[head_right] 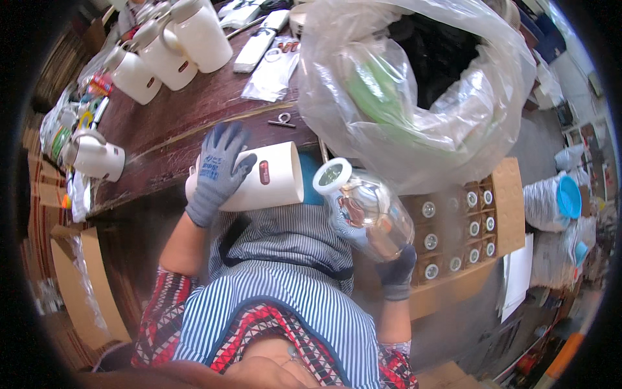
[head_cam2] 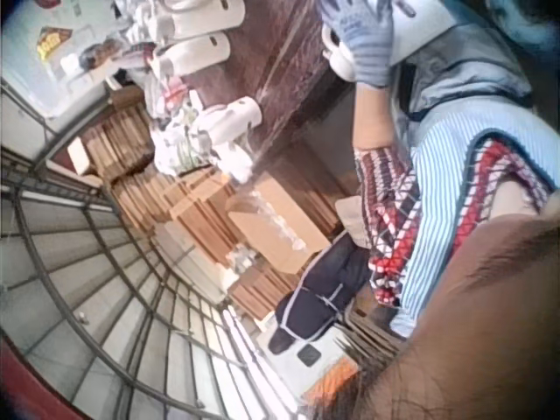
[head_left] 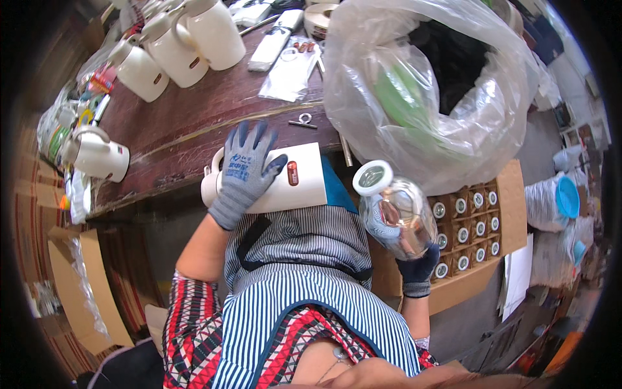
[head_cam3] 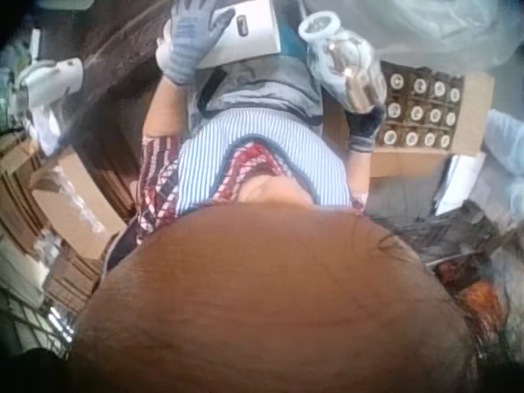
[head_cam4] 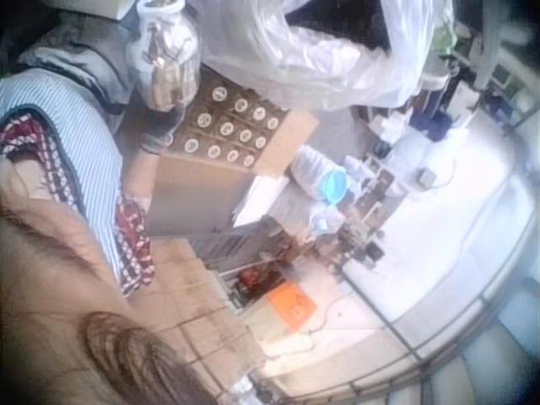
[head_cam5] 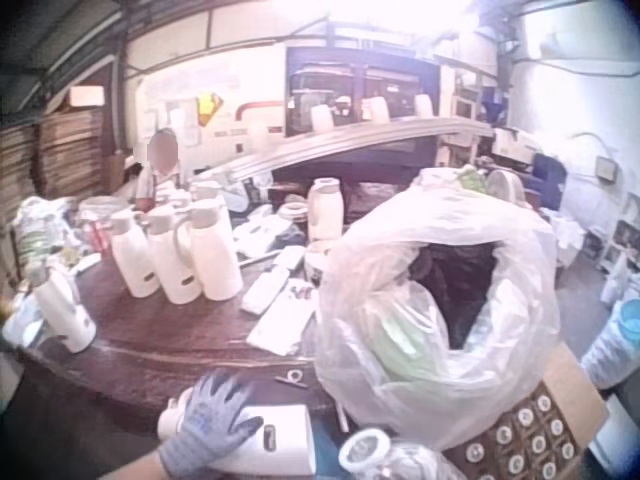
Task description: The person repeatedly assembles white thermos flasks by inserting the inner stainless steel bottle into the outer shell, then securing the black lid and cap. Completed units are placed on the table alongside other finished thermoses.
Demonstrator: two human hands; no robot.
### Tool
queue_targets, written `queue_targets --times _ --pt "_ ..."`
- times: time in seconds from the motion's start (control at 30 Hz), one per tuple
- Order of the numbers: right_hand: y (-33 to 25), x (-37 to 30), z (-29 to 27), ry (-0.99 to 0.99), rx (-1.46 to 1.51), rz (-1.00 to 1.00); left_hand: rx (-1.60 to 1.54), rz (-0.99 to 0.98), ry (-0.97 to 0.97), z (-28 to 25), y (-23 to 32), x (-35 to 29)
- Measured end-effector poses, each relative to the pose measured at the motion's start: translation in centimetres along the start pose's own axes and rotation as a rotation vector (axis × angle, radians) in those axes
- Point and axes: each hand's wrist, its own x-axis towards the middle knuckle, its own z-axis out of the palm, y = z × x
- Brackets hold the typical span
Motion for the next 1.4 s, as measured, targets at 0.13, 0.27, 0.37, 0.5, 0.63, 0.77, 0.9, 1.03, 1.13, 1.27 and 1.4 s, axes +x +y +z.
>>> queue_targets --times 0.13,0.27,0.37,0.5,0.63,0.77,0.9,1.03,1.13,1.27,1.4 --pt "6.4 2.7 -2.5 -0.043 0.779 0.442 -0.282 -0.005 -0.174 -0.1 0.0 -4.3" --pt "4.3 5.1 -0.6 -0.128 0.476 0.356 -0.368 -0.121 0.045 -1.9 -0.5 -6.5" --pt "4.6 6.8 -0.4 -0.328 0.244 0.254 -0.276 -0.339 0.159 -1.4 -6.9 -7.5" --pt "3.2 7.4 3.4 -0.444 0.145 0.328 -0.971 -0.75 -0.07 1.1 -11.1 -9.7" --pt "-0.3 7.9 5.7 -0.533 0.235 0.384 -1.095 -0.866 -0.149 0.8 -12.6 -10.5" --pt "-1.5 7.3 6.3 -0.526 0.145 0.407 -1.212 -0.943 -0.274 0.9 -11.0 -12.0" --pt "-0.8 7.2 7.6 -0.54 0.1 0.395 -1.271 -0.977 -0.311 -0.3 -7.3 -11.0" --pt "-1.0 7.9 9.0 -0.619 0.087 0.352 -1.316 -0.952 -0.293 0.0 -5.1 -10.1" --pt "-3.4 8.7 9.2 -0.667 0.149 0.353 -1.333 -0.969 -0.261 0.2 -4.3 -9.9" --pt "-3.2 8.0 8.6 -0.658 0.064 0.366 -1.307 -0.985 -0.236 -0.9 -2.7 -8.8" --pt "-2.2 7.3 8.0 -0.666 0.113 0.476 -1.227 -0.898 -0.253 -0.9 -1.6 -8.3"
